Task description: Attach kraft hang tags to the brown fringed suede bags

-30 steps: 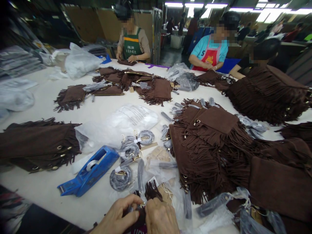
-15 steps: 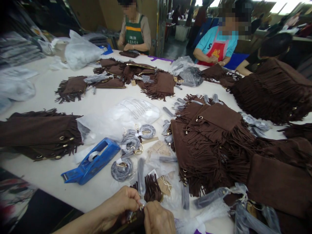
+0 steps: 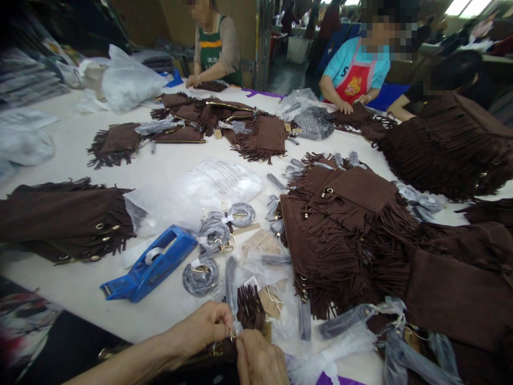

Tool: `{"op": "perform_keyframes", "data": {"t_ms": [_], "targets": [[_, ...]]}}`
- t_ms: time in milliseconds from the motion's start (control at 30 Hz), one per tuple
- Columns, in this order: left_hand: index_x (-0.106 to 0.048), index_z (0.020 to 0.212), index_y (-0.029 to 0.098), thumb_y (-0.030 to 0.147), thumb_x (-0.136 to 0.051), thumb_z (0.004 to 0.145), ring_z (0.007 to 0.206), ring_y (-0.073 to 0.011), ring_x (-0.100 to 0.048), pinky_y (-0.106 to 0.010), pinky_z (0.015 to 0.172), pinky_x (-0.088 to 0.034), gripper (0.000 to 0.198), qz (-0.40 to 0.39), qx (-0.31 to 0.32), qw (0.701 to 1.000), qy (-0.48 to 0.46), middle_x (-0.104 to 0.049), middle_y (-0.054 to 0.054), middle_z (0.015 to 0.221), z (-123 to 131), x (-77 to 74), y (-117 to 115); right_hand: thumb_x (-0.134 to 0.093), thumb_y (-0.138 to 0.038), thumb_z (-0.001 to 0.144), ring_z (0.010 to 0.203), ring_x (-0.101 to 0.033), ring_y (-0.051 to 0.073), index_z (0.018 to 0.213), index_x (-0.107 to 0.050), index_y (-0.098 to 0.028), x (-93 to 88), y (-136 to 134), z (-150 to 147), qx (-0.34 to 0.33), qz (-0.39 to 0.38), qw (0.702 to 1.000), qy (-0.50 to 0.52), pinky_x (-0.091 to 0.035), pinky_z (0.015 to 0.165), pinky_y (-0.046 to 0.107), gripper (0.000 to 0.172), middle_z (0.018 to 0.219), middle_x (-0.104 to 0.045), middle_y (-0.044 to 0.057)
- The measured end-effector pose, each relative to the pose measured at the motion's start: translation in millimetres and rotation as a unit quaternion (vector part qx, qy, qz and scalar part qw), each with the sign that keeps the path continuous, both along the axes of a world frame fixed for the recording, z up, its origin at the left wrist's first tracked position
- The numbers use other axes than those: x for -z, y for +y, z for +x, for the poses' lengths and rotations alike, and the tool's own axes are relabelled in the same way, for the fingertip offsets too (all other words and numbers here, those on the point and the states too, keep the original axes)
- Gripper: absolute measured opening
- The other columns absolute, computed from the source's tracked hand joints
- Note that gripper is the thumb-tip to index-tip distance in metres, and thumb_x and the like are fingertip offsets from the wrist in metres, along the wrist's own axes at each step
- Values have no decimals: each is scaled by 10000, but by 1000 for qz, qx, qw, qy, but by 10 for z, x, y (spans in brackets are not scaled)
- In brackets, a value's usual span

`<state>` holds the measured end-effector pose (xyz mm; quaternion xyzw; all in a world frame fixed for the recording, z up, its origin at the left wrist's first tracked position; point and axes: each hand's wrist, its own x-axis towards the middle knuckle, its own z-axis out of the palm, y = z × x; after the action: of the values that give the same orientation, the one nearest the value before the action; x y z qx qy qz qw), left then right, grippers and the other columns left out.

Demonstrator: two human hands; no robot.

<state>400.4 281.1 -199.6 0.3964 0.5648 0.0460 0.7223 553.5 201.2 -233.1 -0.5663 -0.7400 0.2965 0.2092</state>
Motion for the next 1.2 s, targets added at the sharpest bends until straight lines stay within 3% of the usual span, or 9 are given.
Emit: {"op": "perform_keyframes", "data": {"t_ms": [200,300,467,633,700,833,900,1033,1200], "targets": [[-489,633,161,201,-456,514,468,-87,-377,-207,448,-237,130,-7,-18,1000,-12,-468,60,501,-70,3,5,-341,-258,933,523,-591,121,798,-523,-213,-85,51,38,-15,-24,1000,-4,-416,486,191,231,636,-595,-4],[-465,681,175,232,-450,542,477,-96,-415,-206,442,-260,151,-15,-28,999,-22,-525,40,571,-93,-14,20,-352,-231,925,591,-607,129,895,-535,-207,-173,116,46,10,-3,999,40,-455,535,197,187,747,-602,33],[-430,728,191,262,-428,695,554,-108,-403,-227,527,-312,78,118,-13,992,-44,-483,49,623,-166,26,-18,-416,-175,872,688,-579,143,934,-567,-186,-317,327,-43,-3,22,997,77,-471,613,223,163,824,-556,62],[-393,735,206,253,-341,786,642,-142,-440,-262,624,-346,87,251,2,968,25,-439,38,645,-186,1,-46,-463,-215,826,639,-505,141,664,-614,-172,-288,540,-181,13,-66,990,123,-394,583,244,226,665,-504,19],[-388,746,207,255,-317,798,633,-143,-457,-266,628,-354,100,246,-6,969,28,-485,26,657,-177,-29,-39,-522,-274,773,574,-459,117,581,-595,-160,-237,607,-192,72,-156,958,230,-348,533,225,235,595,-467,-7],[-410,774,199,236,-372,740,534,-117,-414,-239,544,-320,63,180,-14,984,-8,-521,36,626,-155,-27,-25,-650,-383,616,391,-212,43,553,-535,-159,-153,689,-165,221,-367,783,451,-142,401,192,260,409,-305,-102],[-448,740,185,228,-418,671,535,-113,-399,-231,535,-300,87,162,-10,986,-35,-471,49,584,-137,0,-16,-693,-387,562,380,-150,29,552,-535,-153,-147,702,-161,256,-397,730,494,-84,399,198,282,373,-271,-123],[-500,638,164,276,-467,580,544,-116,-379,-232,533,-278,130,126,-21,990,-55,-437,41,552,-84,26,14,-725,-389,519,368,-151,16,521,-551,-136,-172,700,-189,273,-392,724,498,-68,399,201,307,352,-311,-115],[-482,563,173,355,-464,585,518,-114,-363,-236,524,-264,185,110,-50,992,-34,-442,34,517,-28,1,38,-729,-416,509,355,-156,15,508,-548,-138,-152,707,-220,273,-389,728,493,-70,391,198,331,331,-314,-114]]}}
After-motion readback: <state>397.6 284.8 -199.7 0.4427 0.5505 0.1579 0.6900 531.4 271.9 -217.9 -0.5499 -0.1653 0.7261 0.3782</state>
